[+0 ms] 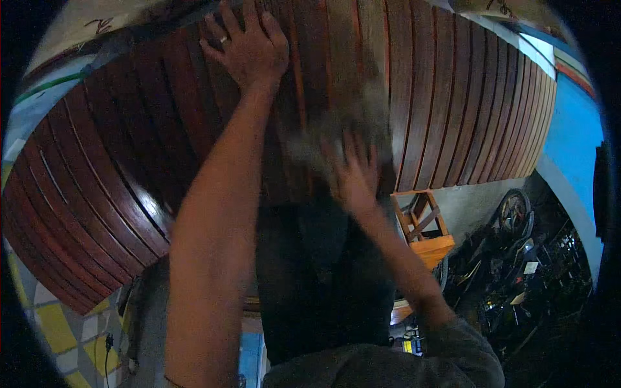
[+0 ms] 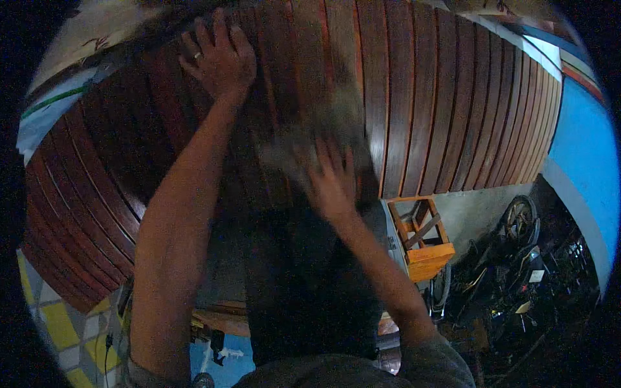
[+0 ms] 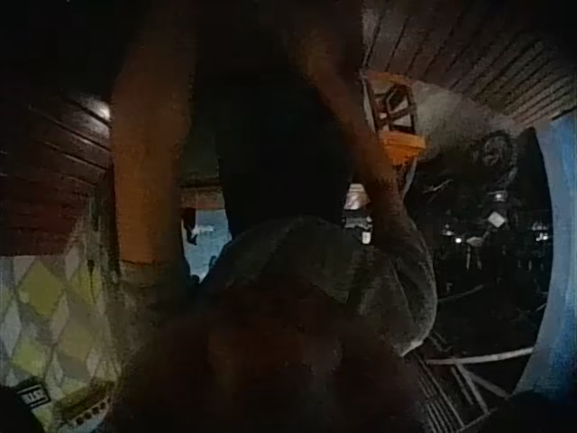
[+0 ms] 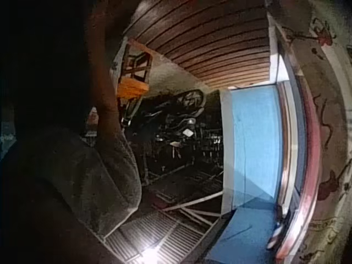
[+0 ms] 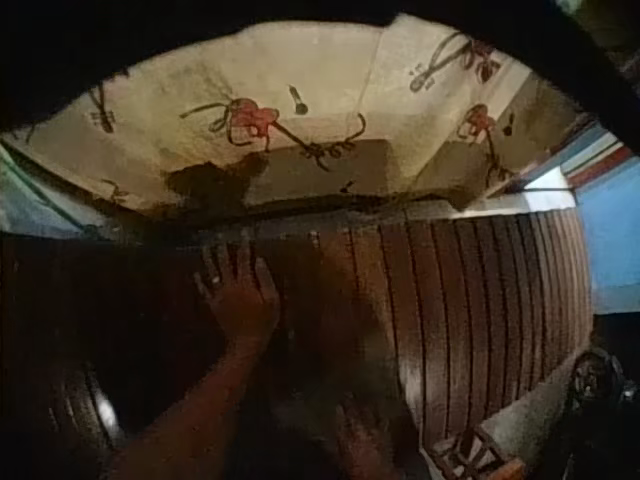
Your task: The person wipes the surface of a wooden slatted bench using a cloth. They systematically rub the cloth along the grain of the wood, covering the entire visible surface of the bench.
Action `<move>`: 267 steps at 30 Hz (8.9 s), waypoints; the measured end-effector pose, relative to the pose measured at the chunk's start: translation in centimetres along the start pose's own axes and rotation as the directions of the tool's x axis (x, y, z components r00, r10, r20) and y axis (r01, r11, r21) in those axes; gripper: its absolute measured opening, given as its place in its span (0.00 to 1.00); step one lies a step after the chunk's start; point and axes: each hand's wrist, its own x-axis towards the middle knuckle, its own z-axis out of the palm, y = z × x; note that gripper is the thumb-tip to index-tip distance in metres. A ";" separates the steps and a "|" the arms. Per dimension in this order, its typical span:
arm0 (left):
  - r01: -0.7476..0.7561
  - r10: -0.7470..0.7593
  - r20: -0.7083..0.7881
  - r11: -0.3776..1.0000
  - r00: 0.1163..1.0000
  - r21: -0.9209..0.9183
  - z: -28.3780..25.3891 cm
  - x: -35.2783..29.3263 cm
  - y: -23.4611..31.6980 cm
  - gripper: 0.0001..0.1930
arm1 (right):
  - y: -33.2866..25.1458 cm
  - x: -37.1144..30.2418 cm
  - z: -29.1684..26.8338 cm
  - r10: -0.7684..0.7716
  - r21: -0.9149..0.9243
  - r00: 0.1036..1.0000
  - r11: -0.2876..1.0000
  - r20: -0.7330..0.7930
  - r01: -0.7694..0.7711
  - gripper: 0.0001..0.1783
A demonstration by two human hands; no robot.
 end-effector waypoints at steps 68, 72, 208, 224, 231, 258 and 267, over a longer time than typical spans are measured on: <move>-0.101 0.101 -0.046 0.995 0.994 -0.013 0.1 1.0 -1.7 0.27 | 7.1 1.4 -4.5 0.232 0.075 0.900 0.973 -0.369 -0.220 0.37; -0.100 0.100 -0.014 0.995 0.995 -0.004 0.8 1.2 0.1 0.30 | 14.0 15.0 -10.2 0.055 -0.083 0.718 0.984 -0.694 -0.155 0.36; 0.022 -0.015 0.092 0.997 0.996 -0.071 4.7 -9.1 38.3 0.34 | 46.4 8.3 -24.6 -0.380 -0.127 0.719 0.916 -0.582 0.381 0.24; 0.066 -0.061 0.147 0.997 0.987 -0.030 4.5 -9.1 38.0 0.33 | 43.7 -6.5 -16.4 -0.081 0.051 0.927 0.993 -0.365 0.107 0.39; 0.056 -0.052 0.201 0.998 0.978 -0.012 4.1 -8.8 38.6 0.33 | 43.7 7.9 -23.5 -0.070 -0.001 0.757 0.996 -0.650 0.091 0.36; 0.034 -0.033 0.160 0.999 0.987 -0.004 4.4 -9.2 38.4 0.32 | 42.9 -11.0 -14.7 0.314 0.180 0.881 0.947 -0.353 -0.265 0.38; 0.047 -0.055 0.191 0.998 0.980 0.045 4.0 -9.1 37.6 0.33 | 42.7 -10.4 -14.1 0.272 0.254 0.877 0.950 -0.395 -0.180 0.41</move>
